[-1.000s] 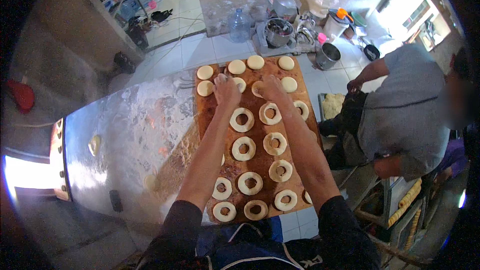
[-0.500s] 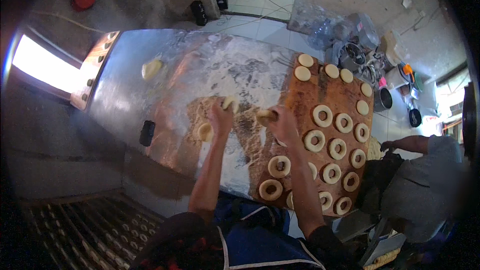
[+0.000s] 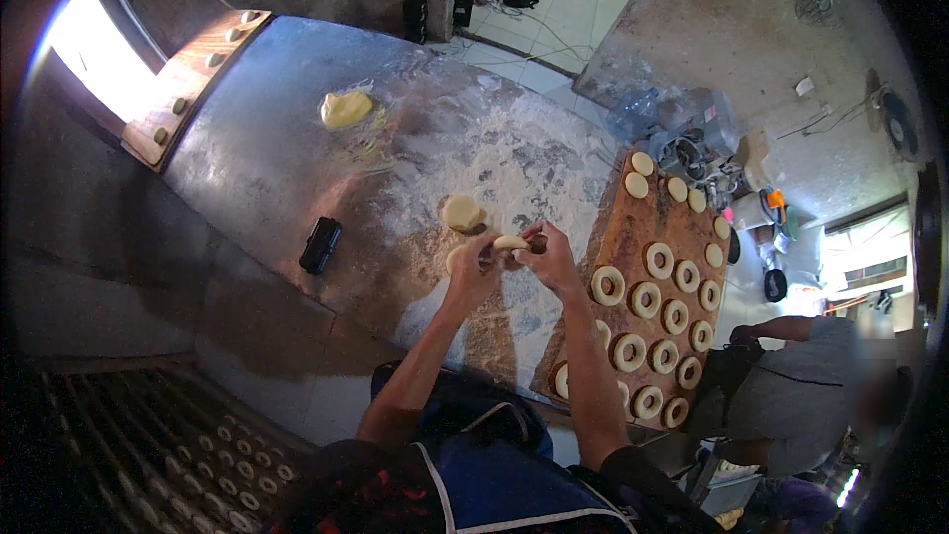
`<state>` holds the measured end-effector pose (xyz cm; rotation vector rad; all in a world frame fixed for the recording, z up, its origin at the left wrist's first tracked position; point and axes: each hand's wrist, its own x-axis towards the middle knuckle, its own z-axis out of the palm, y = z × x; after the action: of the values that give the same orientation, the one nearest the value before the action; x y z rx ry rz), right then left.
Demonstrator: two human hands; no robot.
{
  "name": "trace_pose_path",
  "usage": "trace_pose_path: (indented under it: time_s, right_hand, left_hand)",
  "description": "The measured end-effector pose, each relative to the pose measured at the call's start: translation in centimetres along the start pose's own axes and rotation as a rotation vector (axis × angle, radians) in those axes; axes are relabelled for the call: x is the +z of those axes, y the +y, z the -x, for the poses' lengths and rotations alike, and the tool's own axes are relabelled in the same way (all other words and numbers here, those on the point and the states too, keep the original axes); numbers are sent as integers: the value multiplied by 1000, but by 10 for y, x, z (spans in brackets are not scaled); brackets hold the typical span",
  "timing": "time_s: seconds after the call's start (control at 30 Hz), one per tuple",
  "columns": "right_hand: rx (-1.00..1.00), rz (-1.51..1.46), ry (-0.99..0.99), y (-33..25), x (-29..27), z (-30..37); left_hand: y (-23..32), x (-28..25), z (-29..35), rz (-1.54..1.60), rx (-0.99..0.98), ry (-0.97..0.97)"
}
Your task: The person repeatedly picks up flattened dough discs from a wooden board, presses a hole in the center with fingers to form rings, and places them back on the board. The person then carries the board to a multi-tiered rack and stacks it with other boards of shaped dough.
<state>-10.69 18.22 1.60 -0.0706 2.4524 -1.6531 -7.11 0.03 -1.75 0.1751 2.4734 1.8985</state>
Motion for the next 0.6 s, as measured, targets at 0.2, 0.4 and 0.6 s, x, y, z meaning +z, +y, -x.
trace_pose_path:
  time_s: [0.2, 0.4, 0.6]
  right_hand:
    - [47, -144, 45, -18, 6, 31]
    - [25, -115, 168, -30, 28, 42]
    - [-14, -359, 6, -46, 36, 59]
  left_hand:
    - [-3, 8, -2, 551, -283, -149]
    - [0, 0, 9, 362, -104, -166]
    - [13, -9, 11, 1058, -281, -56]
